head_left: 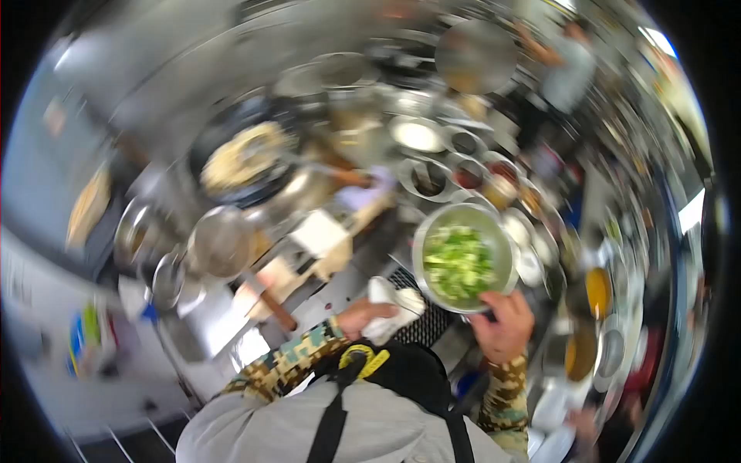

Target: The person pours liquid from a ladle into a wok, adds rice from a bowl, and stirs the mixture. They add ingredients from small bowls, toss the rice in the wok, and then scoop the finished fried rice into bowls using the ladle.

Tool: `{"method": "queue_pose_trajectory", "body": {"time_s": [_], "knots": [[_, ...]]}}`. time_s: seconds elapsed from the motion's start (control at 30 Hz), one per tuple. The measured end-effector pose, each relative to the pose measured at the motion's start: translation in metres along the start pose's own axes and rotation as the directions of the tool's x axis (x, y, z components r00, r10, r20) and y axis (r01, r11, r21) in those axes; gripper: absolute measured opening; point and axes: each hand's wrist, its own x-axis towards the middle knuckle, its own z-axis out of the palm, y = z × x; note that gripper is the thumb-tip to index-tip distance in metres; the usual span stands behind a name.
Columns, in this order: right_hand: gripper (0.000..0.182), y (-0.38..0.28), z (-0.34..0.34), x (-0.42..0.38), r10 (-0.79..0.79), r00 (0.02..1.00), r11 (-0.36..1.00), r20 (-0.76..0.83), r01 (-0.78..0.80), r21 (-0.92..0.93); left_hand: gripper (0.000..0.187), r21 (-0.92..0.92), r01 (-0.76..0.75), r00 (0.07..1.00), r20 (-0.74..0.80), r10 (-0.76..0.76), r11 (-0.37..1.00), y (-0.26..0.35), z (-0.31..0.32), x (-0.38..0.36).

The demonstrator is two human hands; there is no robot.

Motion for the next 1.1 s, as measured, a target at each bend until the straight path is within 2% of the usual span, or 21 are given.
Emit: {"method": "queue_pose_trajectory", "body": {"time_s": [0.03, 0.1, 0.17, 0.2, 0.23, 0.27, 0.3, 0.4, 0.43, 0.5, 0.53, 0.57, 0.63, 0.67, 0.7, 0.77, 0.83, 0.87, 0.97, 1.03, 1.1], "knots": [[0.033, -0.008, 0.013, 0.033, -0.031, 0.999, 0.999, 0.02, 0.031, 0.023, 0.033, -0.196, -0.076, 0.993, 0.076, 0.092, 0.978, 0.001, -0.023, 0.002], [0.03, -0.036, 0.033, 0.095, -0.288, 0.955, 0.958, -0.074, 0.287, -0.02, 0.035, -0.223, -0.239, 0.967, 0.034, 0.253, 0.945, 0.029, -0.045, -0.022], [0.029, -0.055, 0.061, 0.139, -0.234, 0.964, 0.967, -0.128, 0.244, 0.071, 0.038, -0.225, -0.364, 0.93, -0.037, 0.365, 0.904, 0.032, -0.074, -0.029], [0.023, -0.063, 0.083, 0.162, -0.152, 0.978, 0.911, -0.14, 0.193, 0.364, 0.04, -0.213, -0.421, 0.907, -0.081, 0.413, 0.882, 0.035, -0.086, -0.031], [0.023, -0.085, 0.109, 0.192, -0.094, 0.995, 0.65, 0.024, 0.043, 0.759, 0.042, -0.193, -0.475, 0.88, -0.113, 0.461, 0.859, 0.045, -0.106, -0.034], [0.031, -0.113, 0.129, 0.221, -0.166, 0.979, 0.454, 0.119, -0.032, 0.891, 0.046, -0.192, -0.45, 0.893, -0.124, 0.433, 0.872, 0.05, -0.117, -0.042], [0.034, -0.135, 0.166, 0.242, 0.018, 0.965, 0.176, 0.261, -0.26, 0.949, 0.051, -0.198, -0.491, 0.871, -0.135, 0.472, 0.848, 0.039, -0.133, -0.033], [0.041, -0.188, 0.287, 0.311, -0.281, 0.681, -0.27, 0.676, -0.732, 0.625, 0.064, -0.126, -0.57, 0.816, -0.209, 0.54, 0.812, 0.048, -0.155, -0.055], [0.039, -0.201, 0.346, 0.325, -0.346, 0.646, -0.345, 0.681, -0.762, 0.548, 0.031, -0.141, -0.594, 0.795, -0.253, 0.551, 0.792, 0.04, -0.161, -0.056], [0.032, -0.218, 0.456, 0.349, -0.198, 0.447, -0.533, 0.872, -0.796, 0.287, 0.034, -0.016, -0.649, 0.71, -0.372, 0.598, 0.761, 0.038, -0.166, -0.069], [0.033, -0.208, 0.505, 0.355, -0.283, 0.419, -0.568, 0.863, -0.798, 0.201, 0.038, -0.129, -0.573, 0.773, -0.414, 0.481, 0.809, 0.048, -0.159, -0.097], [0.035, -0.2, 0.536, 0.359, -0.357, 0.474, -0.592, 0.805, -0.782, 0.197, 0.042, -0.173, -0.643, 0.719, -0.472, 0.51, 0.746, 0.04, -0.159, -0.1], [0.037, -0.206, 0.546, 0.361, -0.069, 0.359, -0.623, 0.931, -0.744, 0.241, 0.045, -0.174, -0.729, 0.629, -0.551, 0.548, 0.662, 0.024, -0.164, -0.105], [0.037, -0.202, 0.548, 0.356, -0.035, 0.321, -0.615, 0.946, -0.753, 0.233, 0.048, -0.223, -0.638, 0.697, -0.574, 0.429, 0.737, 0.013, -0.169, -0.104], [0.037, -0.198, 0.537, 0.349, 0.013, 0.286, -0.613, 0.958, -0.755, 0.234, 0.049, -0.205, -0.653, 0.665, -0.615, 0.423, 0.729, 0.007, -0.166, -0.102], [0.037, -0.191, 0.468, 0.329, -0.297, 0.553, -0.569, 0.778, -0.757, 0.321, 0.05, -0.16, -0.652, 0.651, -0.621, 0.438, 0.741, 0.009, -0.166, -0.082], [0.043, -0.188, 0.379, 0.316, -0.218, 0.6, -0.209, 0.77, -0.799, 0.563, 0.043, -0.174, -0.528, 0.712, -0.624, 0.322, 0.831, 0.002, -0.173, -0.059], [0.04, -0.173, 0.344, 0.299, -0.124, 0.717, -0.085, 0.686, -0.696, 0.713, 0.039, -0.192, -0.533, 0.75, -0.559, 0.355, 0.824, -0.012, -0.181, -0.041], [0.022, -0.102, 0.273, 0.243, -0.087, 0.941, -0.003, 0.328, -0.33, 0.944, 0.04, -0.233, -0.455, 0.853, -0.391, 0.345, 0.86, 0.0, -0.17, -0.007], [0.026, -0.046, 0.201, 0.213, 0.023, 0.995, 0.611, 0.095, -0.089, 0.787, 0.051, -0.17, -0.452, 0.887, -0.191, 0.421, 0.875, 0.042, -0.137, 0.004], [0.029, 0.01, 0.145, 0.166, 0.23, 0.962, 0.745, -0.148, -0.076, 0.662, 0.056, -0.161, -0.427, 0.904, -0.099, 0.416, 0.89, 0.063, -0.096, 0.026]]}}
